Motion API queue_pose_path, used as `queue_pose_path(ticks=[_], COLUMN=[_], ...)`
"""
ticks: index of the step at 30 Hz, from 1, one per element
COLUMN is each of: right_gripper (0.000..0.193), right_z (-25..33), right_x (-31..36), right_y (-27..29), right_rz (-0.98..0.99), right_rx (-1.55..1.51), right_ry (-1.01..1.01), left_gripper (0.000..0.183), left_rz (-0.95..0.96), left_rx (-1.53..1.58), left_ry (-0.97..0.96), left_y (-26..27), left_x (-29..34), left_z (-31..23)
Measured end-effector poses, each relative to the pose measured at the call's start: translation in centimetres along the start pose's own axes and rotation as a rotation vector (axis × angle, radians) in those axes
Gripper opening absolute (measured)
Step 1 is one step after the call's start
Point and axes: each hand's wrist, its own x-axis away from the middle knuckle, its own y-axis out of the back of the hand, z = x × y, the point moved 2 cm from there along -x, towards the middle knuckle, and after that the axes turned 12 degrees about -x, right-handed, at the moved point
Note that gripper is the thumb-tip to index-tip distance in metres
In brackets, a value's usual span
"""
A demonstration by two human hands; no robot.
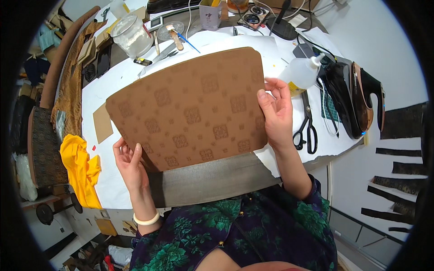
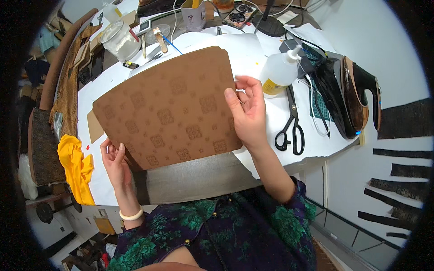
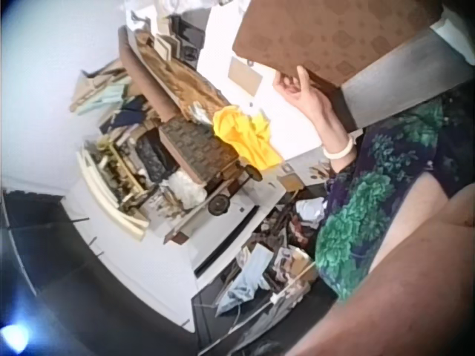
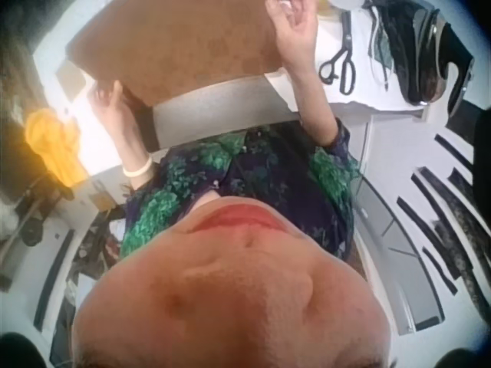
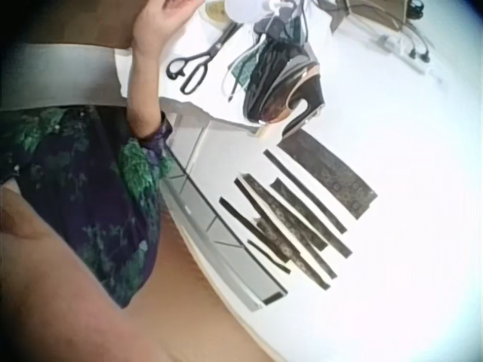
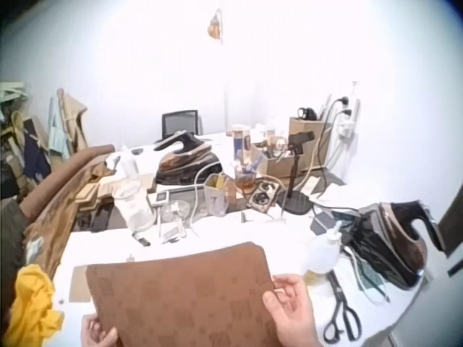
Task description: The person applies adhesive to the edges of a rectangular board, aligns and presses a brown patterned cover onto it, and uses an iron to heat and secure the edges. The person repeatedly inspects the edges and corners of the finished cover.
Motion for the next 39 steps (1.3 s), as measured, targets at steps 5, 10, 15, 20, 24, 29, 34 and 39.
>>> queue_pose_path(ticks=[5, 10, 15, 20, 24, 29, 34, 39], right_gripper=[0.049, 0.044, 0.042, 0.048, 0.05, 0.032, 0.02, 0.024], right_z=[1.4, 1.5, 1.3, -2.0, -3.8, -5.0, -4.3, -10.1], right_x=[0.9, 1.7, 1.6, -0.1, -1.3, -2.9, -3.6, -5.1], right_y=[-0.6, -0.6, -0.8, 1.4, 2.0, 3.7, -3.6, -12.7], right_rz=[0.09, 0.05, -0.029, -0.031, -0.016, 0.047, 0.386, 0.782], right_rx=[0.065, 0.081, 0.194, 0.182, 0.374, 0.979, 1.187, 1.118], right_ry=[0.191, 0.305, 0.265, -0.182, -0.301, 0.066, 0.477, 0.247], left_gripper=[0.058, 0.055, 0.055, 0.053, 0.051, 0.052, 0.054, 0.051], left_rz=[-0.015, -0.04, -0.04, -0.028, -0.011, -0.005, -0.005, 0.007], left_rx=[0.145, 0.163, 0.112, -0.023, -0.077, -0.224, -0.374, -0.337], left_ry=[-0.078, -0.107, -0.106, 0.164, 0.253, 0.277, 0.202, 0.238], left_y=[-0.1, 0.5, 1.0, 0.2, 0.3, 0.4, 0.0, 0.6], left_x=[1.1, 1.7, 2.7, 2.7, 2.3, 2.1, 2.1, 1.7], left_z=[-1.2, -0.8, -1.2, -0.5, 1.3, 1.9, 1.4, 1.3])
